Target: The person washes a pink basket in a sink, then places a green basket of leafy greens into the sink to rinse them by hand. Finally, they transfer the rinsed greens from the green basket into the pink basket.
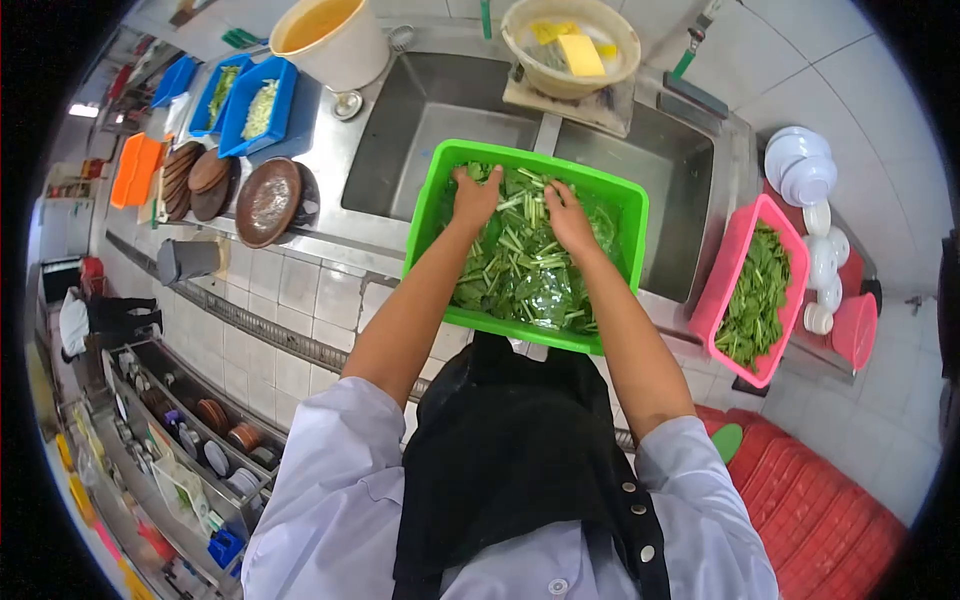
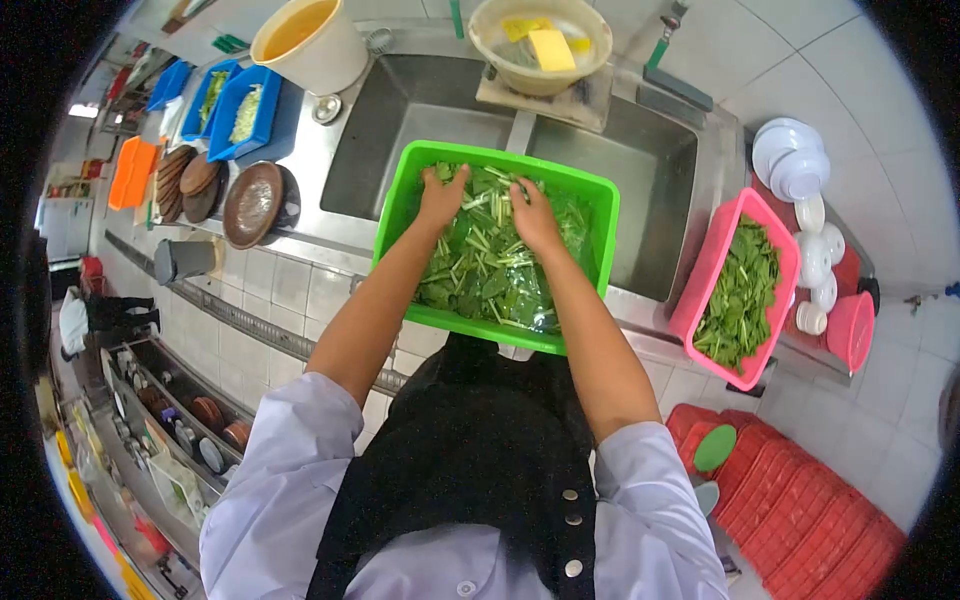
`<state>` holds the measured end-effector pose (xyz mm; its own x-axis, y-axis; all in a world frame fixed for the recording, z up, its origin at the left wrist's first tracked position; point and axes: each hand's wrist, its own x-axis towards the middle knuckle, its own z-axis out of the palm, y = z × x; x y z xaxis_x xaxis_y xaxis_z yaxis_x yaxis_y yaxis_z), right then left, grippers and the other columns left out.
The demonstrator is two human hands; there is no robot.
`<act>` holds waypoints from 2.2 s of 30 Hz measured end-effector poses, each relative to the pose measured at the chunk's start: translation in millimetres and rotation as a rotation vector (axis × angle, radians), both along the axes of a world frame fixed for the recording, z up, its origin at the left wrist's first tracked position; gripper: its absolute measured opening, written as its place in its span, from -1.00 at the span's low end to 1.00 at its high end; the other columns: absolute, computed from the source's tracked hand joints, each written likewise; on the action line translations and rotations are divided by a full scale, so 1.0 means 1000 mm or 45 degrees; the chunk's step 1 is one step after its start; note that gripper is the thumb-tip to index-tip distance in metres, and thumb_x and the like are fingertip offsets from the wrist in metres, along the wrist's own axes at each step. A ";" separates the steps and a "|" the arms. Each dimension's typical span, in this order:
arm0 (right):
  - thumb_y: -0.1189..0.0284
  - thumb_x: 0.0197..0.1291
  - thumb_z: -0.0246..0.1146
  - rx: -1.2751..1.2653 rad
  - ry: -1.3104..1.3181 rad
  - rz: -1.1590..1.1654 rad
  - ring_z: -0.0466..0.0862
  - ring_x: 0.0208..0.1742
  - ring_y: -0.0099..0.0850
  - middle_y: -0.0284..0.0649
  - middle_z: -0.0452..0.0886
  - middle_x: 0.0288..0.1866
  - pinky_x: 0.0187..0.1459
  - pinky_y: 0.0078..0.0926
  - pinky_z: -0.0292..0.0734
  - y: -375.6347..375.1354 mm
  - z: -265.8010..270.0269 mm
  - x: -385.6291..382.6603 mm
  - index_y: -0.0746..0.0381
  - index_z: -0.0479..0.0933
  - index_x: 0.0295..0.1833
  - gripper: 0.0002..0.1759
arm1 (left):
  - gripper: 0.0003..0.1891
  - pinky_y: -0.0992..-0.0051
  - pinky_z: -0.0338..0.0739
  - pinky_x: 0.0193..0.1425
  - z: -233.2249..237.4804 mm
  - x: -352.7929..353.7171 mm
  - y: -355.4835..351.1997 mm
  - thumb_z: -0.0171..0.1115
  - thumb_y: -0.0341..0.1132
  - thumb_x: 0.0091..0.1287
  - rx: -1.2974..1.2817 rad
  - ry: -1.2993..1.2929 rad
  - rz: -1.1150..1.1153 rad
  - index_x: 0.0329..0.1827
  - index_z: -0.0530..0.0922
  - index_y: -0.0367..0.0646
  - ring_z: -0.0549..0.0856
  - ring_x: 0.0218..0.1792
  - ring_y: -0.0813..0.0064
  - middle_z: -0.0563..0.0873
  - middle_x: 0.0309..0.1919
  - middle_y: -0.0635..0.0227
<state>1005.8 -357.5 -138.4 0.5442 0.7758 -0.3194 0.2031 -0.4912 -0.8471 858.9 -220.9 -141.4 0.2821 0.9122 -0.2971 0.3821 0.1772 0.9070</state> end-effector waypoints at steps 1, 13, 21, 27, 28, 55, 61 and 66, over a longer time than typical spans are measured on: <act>-0.05 0.56 0.05 0.067 0.135 -0.009 0.47 0.48 0.07 0.16 0.50 0.46 0.47 -0.13 0.34 0.002 0.018 -0.010 0.14 0.47 0.48 -0.37 | -0.25 0.13 0.43 0.42 0.004 -0.002 -0.002 0.21 0.05 0.45 0.007 0.187 -0.067 0.46 0.34 -0.43 0.58 0.34 -0.20 0.59 0.30 -0.29; -0.06 0.59 0.01 -0.166 0.274 0.471 0.68 0.19 -0.21 -0.07 0.73 0.16 0.28 -0.31 0.48 -0.069 0.094 -0.053 0.21 0.68 0.16 -0.41 | -0.42 0.20 0.53 0.27 0.134 -0.072 -0.035 0.14 0.11 0.46 -0.293 0.385 -1.480 0.29 0.62 -0.19 0.70 0.16 -0.02 0.72 0.10 -0.14; -0.01 0.54 0.09 0.025 -0.315 0.495 0.65 0.23 0.00 -0.02 0.68 0.21 0.29 -0.07 0.52 -0.104 0.117 -0.037 0.15 0.67 0.23 -0.48 | -0.26 0.04 0.47 0.39 0.088 -0.095 -0.028 0.23 0.28 0.42 0.197 0.606 -1.477 0.38 0.56 -0.20 0.56 0.36 -0.15 0.55 0.32 -0.26; -0.12 0.51 0.06 -0.669 -0.595 0.241 0.43 0.48 0.29 0.21 0.20 0.63 0.46 0.11 0.39 -0.097 0.090 -0.042 -0.04 0.21 0.65 -0.26 | 0.04 -0.14 0.25 0.57 0.057 -0.083 -0.042 0.23 0.29 0.40 0.249 0.903 -1.167 0.68 0.03 -0.28 0.29 0.46 -0.60 0.11 0.50 -0.63; -0.19 0.50 0.01 -0.777 -0.436 0.256 0.39 0.51 0.30 0.24 0.15 0.65 0.49 0.11 0.35 -0.098 0.086 -0.046 -0.04 0.17 0.67 -0.21 | 0.03 -0.14 0.24 0.58 0.047 -0.082 -0.044 0.17 0.32 0.42 0.140 0.945 -1.180 0.69 0.02 -0.26 0.27 0.48 -0.57 0.09 0.52 -0.60; 0.12 0.64 -0.07 -0.180 0.550 -0.146 0.27 0.64 -0.02 0.17 0.32 0.61 0.55 -0.18 0.17 -0.053 0.063 -0.114 0.13 0.16 0.67 -0.37 | -0.09 0.22 0.11 0.66 0.054 -0.066 -0.086 -0.04 0.21 0.58 -0.537 0.299 -0.708 0.71 -0.04 -0.35 0.17 0.65 -0.06 0.17 0.63 -0.24; 0.08 0.63 -0.05 0.019 0.429 -0.075 0.29 0.62 -0.02 0.17 0.30 0.62 0.55 -0.19 0.17 -0.042 0.102 -0.100 0.15 0.15 0.67 -0.34 | -0.04 0.23 0.07 0.67 0.106 -0.058 -0.072 -0.02 0.24 0.57 -0.429 0.196 -0.715 0.71 -0.08 -0.36 0.15 0.66 0.00 0.14 0.65 -0.19; 0.09 0.55 0.05 -0.033 0.657 -0.004 0.30 0.61 -0.06 0.12 0.29 0.63 0.54 -0.17 0.19 -0.041 0.146 -0.080 0.09 0.06 0.71 -0.25 | -0.04 0.12 0.08 0.66 0.162 -0.059 -0.066 0.01 0.23 0.57 -0.639 0.029 -0.726 0.74 -0.15 -0.26 0.13 0.67 0.08 0.14 0.67 -0.11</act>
<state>925.3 -398.8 7.1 0.3126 0.7627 -0.5661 -0.2397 -0.5134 -0.8240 800.3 -286.5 20.3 0.6584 0.3805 -0.6494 0.5558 0.3361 0.7603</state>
